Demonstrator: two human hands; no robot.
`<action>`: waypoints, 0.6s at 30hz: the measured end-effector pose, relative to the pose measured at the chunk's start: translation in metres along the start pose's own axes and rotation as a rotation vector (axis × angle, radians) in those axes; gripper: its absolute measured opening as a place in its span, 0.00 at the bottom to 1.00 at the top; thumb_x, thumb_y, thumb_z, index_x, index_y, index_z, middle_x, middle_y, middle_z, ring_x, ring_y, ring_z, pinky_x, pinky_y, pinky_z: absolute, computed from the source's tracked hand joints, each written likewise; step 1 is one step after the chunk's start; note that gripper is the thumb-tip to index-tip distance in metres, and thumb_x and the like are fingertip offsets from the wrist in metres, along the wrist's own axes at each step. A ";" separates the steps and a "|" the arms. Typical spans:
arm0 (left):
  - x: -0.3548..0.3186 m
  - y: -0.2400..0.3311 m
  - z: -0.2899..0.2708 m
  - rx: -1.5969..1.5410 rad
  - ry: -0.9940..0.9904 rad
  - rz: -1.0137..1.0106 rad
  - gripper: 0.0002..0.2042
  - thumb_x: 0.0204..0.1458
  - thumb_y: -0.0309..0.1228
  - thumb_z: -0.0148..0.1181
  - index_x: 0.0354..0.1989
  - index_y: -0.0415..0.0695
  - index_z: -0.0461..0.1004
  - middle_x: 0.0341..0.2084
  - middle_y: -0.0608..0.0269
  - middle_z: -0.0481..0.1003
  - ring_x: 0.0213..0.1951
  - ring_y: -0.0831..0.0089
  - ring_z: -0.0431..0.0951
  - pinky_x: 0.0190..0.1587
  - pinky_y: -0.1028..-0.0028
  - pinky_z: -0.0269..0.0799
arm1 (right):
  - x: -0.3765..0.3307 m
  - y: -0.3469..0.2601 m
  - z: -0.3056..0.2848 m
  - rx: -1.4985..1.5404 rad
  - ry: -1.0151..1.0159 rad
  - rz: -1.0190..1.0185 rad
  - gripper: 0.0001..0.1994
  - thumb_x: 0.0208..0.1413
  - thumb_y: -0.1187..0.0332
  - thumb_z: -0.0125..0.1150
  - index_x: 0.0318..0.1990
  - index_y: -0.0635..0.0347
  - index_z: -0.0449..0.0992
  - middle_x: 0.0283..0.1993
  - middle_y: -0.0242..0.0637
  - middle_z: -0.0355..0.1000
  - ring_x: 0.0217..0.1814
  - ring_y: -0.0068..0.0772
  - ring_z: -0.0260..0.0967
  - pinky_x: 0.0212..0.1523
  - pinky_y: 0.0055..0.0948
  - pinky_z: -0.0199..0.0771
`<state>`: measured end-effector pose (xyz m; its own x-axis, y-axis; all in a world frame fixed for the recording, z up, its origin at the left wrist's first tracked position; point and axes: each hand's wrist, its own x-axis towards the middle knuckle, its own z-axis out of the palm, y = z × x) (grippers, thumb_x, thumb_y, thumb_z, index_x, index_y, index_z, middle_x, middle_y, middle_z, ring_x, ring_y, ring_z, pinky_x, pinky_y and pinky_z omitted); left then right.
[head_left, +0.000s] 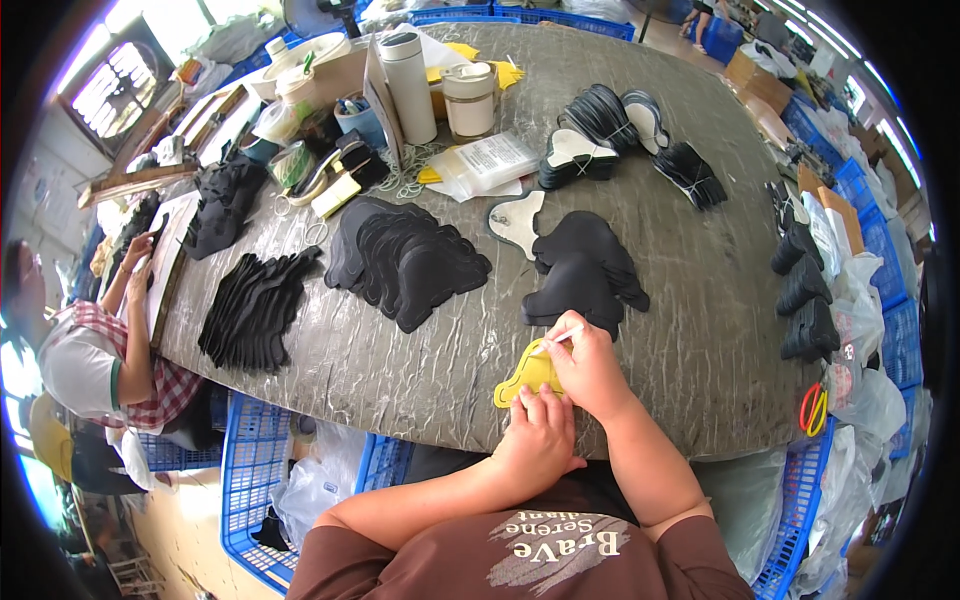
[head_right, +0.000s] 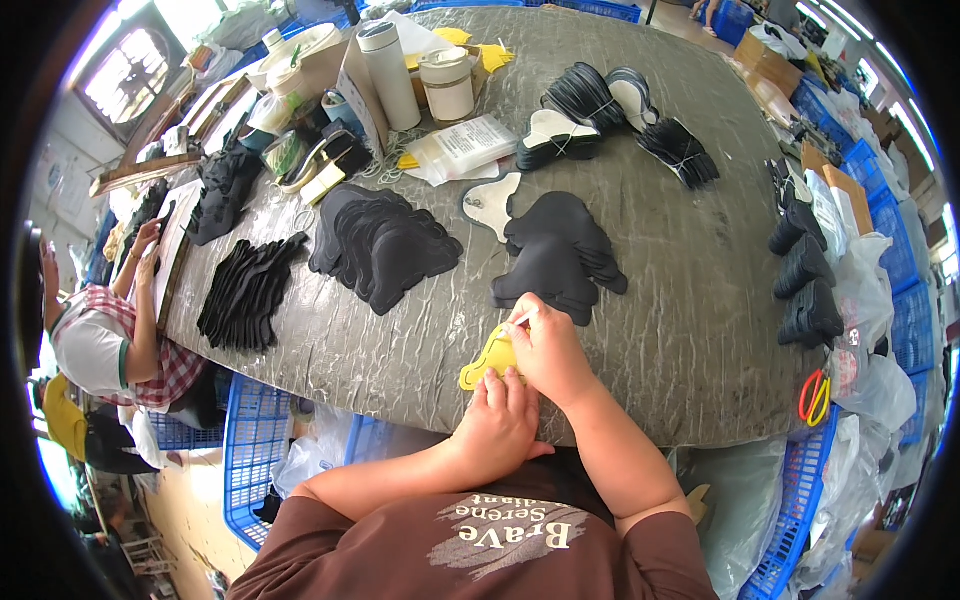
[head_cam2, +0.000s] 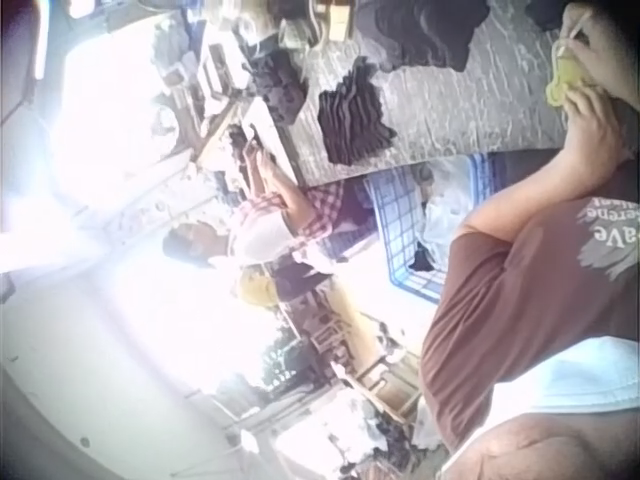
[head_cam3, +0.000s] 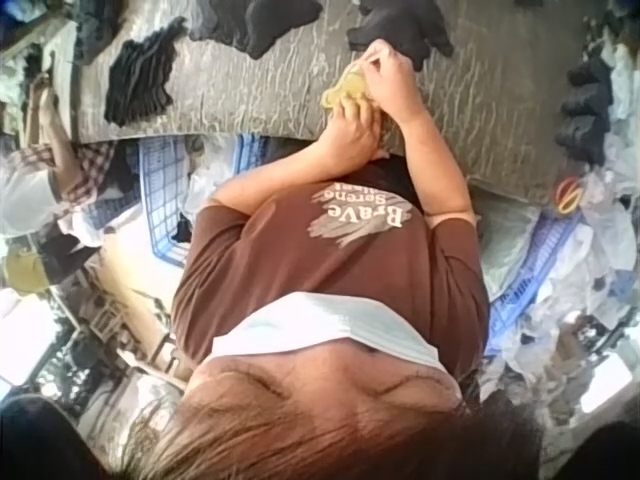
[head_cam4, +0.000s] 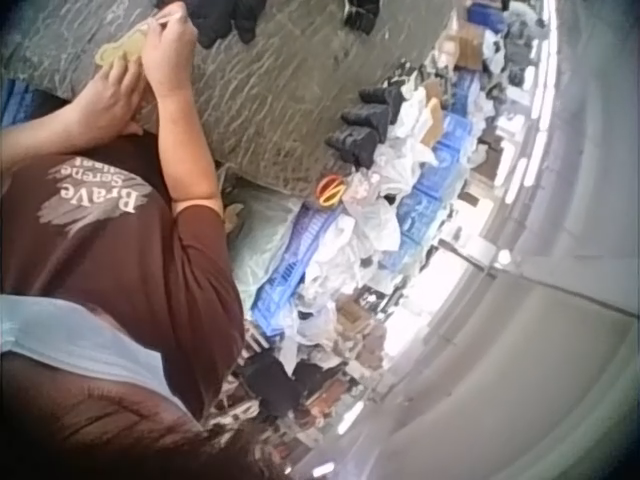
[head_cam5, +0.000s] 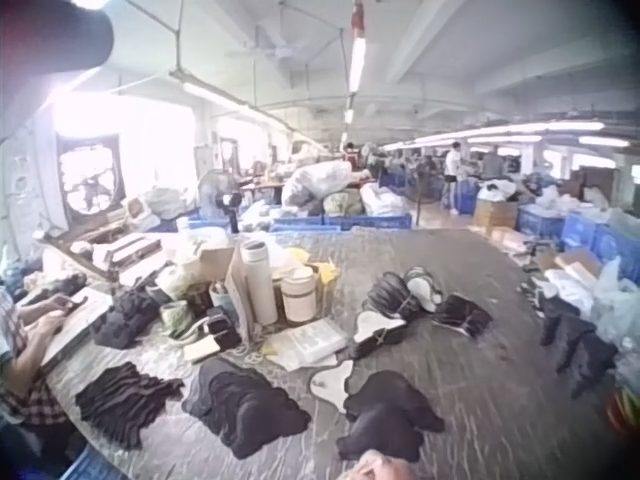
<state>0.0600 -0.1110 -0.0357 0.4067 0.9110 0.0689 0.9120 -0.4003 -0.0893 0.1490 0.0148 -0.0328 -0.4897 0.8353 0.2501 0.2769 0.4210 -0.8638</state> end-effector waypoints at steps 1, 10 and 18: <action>-0.001 0.000 0.000 -0.011 -0.004 -0.001 0.43 0.46 0.64 0.54 0.53 0.28 0.70 0.48 0.30 0.70 0.49 0.34 0.72 0.49 0.50 0.73 | 0.000 0.002 0.001 0.016 0.022 -0.002 0.05 0.53 0.80 0.59 0.31 0.66 0.68 0.29 0.45 0.74 0.32 0.38 0.77 0.34 0.31 0.74; 0.000 -0.002 -0.004 -0.027 -0.033 0.002 0.43 0.48 0.63 0.53 0.55 0.28 0.69 0.48 0.28 0.70 0.49 0.34 0.72 0.50 0.50 0.73 | 0.003 0.007 0.000 -0.038 0.056 0.002 0.04 0.56 0.80 0.58 0.32 0.66 0.68 0.29 0.42 0.75 0.33 0.31 0.77 0.34 0.27 0.75; -0.001 -0.001 -0.004 -0.036 -0.029 0.005 0.43 0.47 0.63 0.54 0.55 0.29 0.69 0.48 0.29 0.70 0.49 0.34 0.72 0.50 0.50 0.73 | 0.000 0.006 0.000 0.040 0.096 0.005 0.06 0.52 0.80 0.59 0.31 0.65 0.67 0.27 0.46 0.72 0.29 0.49 0.73 0.30 0.36 0.71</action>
<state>0.0584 -0.1120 -0.0318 0.4098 0.9113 0.0394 0.9116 -0.4076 -0.0534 0.1504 0.0175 -0.0385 -0.4065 0.8681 0.2848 0.2446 0.4037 -0.8816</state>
